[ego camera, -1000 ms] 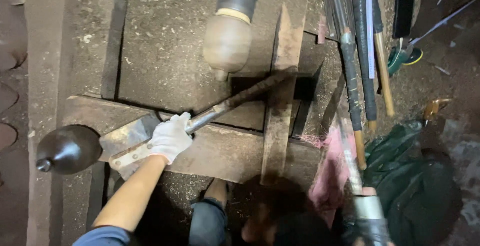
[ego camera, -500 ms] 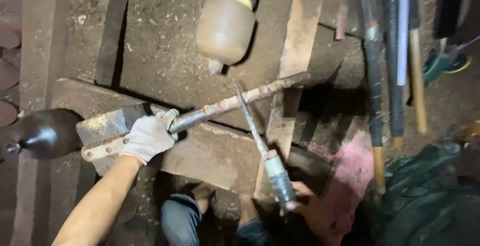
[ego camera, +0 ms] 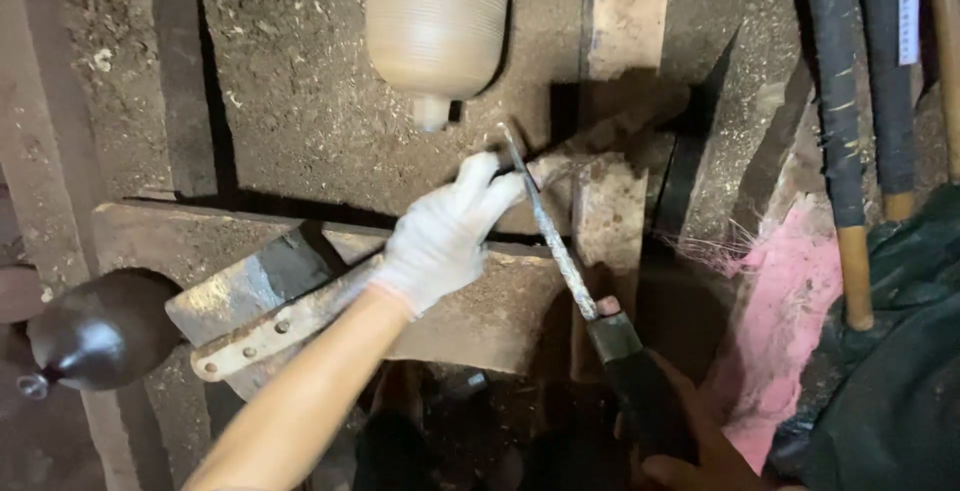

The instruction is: The person applies a liquid from a small bottle to a rotating wooden cylinder on a lathe, then uses a chisel to shape the wood. The person holds the chisel with both hands and guides it along the spinning wood to remove material.

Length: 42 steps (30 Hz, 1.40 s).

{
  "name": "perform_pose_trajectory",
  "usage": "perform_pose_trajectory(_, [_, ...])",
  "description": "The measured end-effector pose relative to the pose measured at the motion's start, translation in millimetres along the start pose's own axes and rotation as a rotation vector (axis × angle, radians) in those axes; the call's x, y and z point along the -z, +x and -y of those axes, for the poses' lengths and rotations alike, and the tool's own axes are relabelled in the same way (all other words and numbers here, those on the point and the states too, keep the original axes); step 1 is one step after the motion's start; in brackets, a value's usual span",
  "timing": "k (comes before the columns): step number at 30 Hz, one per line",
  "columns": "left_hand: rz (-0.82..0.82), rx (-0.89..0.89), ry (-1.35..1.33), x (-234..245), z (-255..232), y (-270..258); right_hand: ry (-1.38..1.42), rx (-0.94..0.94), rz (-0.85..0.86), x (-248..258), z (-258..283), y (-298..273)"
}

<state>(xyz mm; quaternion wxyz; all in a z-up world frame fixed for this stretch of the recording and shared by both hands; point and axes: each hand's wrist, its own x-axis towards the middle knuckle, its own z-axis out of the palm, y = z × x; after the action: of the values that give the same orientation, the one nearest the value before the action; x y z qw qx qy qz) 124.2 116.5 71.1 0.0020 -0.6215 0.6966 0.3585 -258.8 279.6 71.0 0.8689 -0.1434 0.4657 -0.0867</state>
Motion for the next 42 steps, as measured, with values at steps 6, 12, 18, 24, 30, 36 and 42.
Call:
perform_pose_trajectory(6, [0.149,0.142,-0.076,-33.4,-2.3,56.0,0.062,0.024,-0.001,-24.8,7.2,18.7])
perform_pose_trajectory(12, [0.172,0.215,-0.057,-43.1,-2.2,57.9,-0.035,-0.032,-0.123,-57.2,39.9,29.7])
perform_pose_trajectory(18, [0.164,0.255,0.005,-41.0,-7.0,62.3,-0.010,-0.046,-0.090,-51.2,30.1,37.1])
perform_pose_trajectory(24, [0.157,0.253,0.005,-45.0,-4.7,62.1,0.018,-0.043,-0.087,-66.5,43.4,43.6])
perform_pose_trajectory(30, [0.101,0.242,0.029,-42.0,-10.2,59.7,-0.073,-0.033,-0.057,-48.4,45.1,46.0])
perform_pose_trajectory(36, [0.117,0.288,0.011,-34.0,-16.8,59.5,-0.084,-0.180,-0.087,-44.8,69.2,45.9])
perform_pose_trajectory(42, [0.079,0.273,0.012,-40.8,-13.0,60.1,-0.099,-0.269,-0.104,-34.8,78.1,47.2])
